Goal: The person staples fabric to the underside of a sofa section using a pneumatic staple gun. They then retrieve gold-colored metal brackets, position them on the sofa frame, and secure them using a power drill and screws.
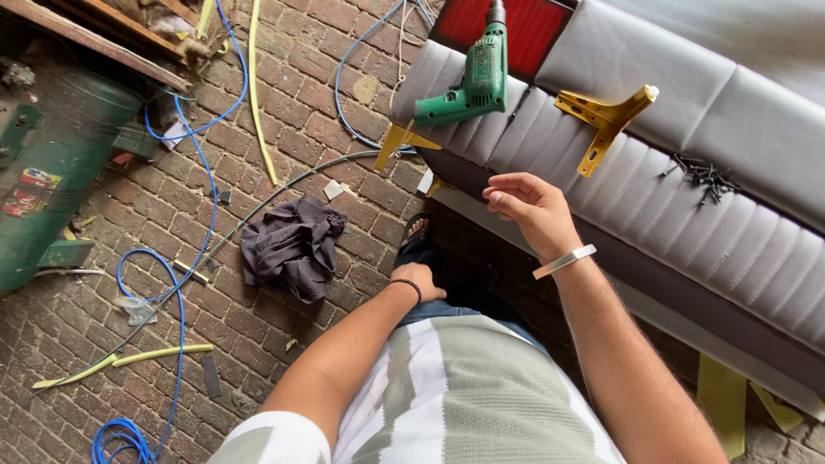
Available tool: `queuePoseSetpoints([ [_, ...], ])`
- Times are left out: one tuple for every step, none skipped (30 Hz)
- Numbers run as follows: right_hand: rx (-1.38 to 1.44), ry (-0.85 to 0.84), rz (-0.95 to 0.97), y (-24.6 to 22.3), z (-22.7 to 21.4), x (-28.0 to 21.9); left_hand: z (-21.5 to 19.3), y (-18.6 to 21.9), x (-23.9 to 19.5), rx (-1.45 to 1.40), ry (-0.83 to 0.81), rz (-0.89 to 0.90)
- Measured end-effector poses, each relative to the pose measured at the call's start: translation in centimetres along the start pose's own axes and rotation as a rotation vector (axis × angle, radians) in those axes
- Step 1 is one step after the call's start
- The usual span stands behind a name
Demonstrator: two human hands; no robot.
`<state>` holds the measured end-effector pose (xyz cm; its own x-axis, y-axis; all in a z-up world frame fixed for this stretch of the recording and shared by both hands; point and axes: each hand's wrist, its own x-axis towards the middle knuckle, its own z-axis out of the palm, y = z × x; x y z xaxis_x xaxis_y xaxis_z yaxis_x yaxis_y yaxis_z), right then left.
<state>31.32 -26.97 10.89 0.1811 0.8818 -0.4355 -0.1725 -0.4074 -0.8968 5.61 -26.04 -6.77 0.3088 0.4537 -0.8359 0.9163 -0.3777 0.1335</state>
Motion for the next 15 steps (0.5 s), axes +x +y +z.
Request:
queuePoseSetpoints([
  [0.001,-0.006,0.001,-0.1,0.3,0.2,-0.3,-0.4,0.1,-0.038,-0.084,-0.014],
  [0.002,-0.013,0.001,-0.2,0.6,0.4,-0.5,-1.1,0.4,-0.123,-0.163,-0.019],
  [0.003,-0.016,0.009,-0.2,0.9,0.2,-0.3,-1.9,0.7,-0.208,-0.249,-0.020],
  [0.003,-0.018,0.012,-0.1,1.1,0.1,0.1,-2.7,1.1,-0.293,-0.335,-0.020],
  [0.001,-0.020,0.010,-0.1,1.2,0.2,0.6,-3.3,1.6,-0.237,-0.288,0.040],
  [-0.001,-0.022,0.008,-0.2,1.4,0.2,1.5,-3.9,1.8,-0.181,-0.242,0.099],
  [0.013,-0.031,-0.001,-0.3,1.5,0.3,2.2,-4.5,2.1,-0.122,-0.187,0.156],
  [0.026,-0.040,-0.011,-0.4,1.7,0.3,3.1,-4.8,2.0,-0.139,-0.146,0.130],
  [0.037,-0.049,-0.021,-0.6,1.8,0.4,3.9,-5.0,1.9,-0.157,-0.104,0.106],
  [0.041,-0.046,-0.024,-0.7,1.9,0.5,4.5,-5.1,1.7,-0.175,-0.062,0.082],
  [0.046,-0.043,-0.024,-0.8,1.9,0.5,5.0,-5.2,1.2,-0.256,-0.040,0.078],
  [0.051,-0.040,-0.025,-1.0,2.0,0.7,5.0,-5.4,0.6,-0.336,-0.019,0.075],
  [0.049,-0.040,-0.030,-1.1,2.1,0.9,4.9,-5.8,0.0,-0.415,-0.005,0.069],
  [0.047,-0.040,-0.035,-1.2,2.2,1.1,4.5,-6.0,-0.7,-0.423,0.051,0.068],
  [0.042,-0.042,-0.036,-1.3,2.3,1.2,4.3,-6.1,-1.7,-0.436,0.105,0.066],
])
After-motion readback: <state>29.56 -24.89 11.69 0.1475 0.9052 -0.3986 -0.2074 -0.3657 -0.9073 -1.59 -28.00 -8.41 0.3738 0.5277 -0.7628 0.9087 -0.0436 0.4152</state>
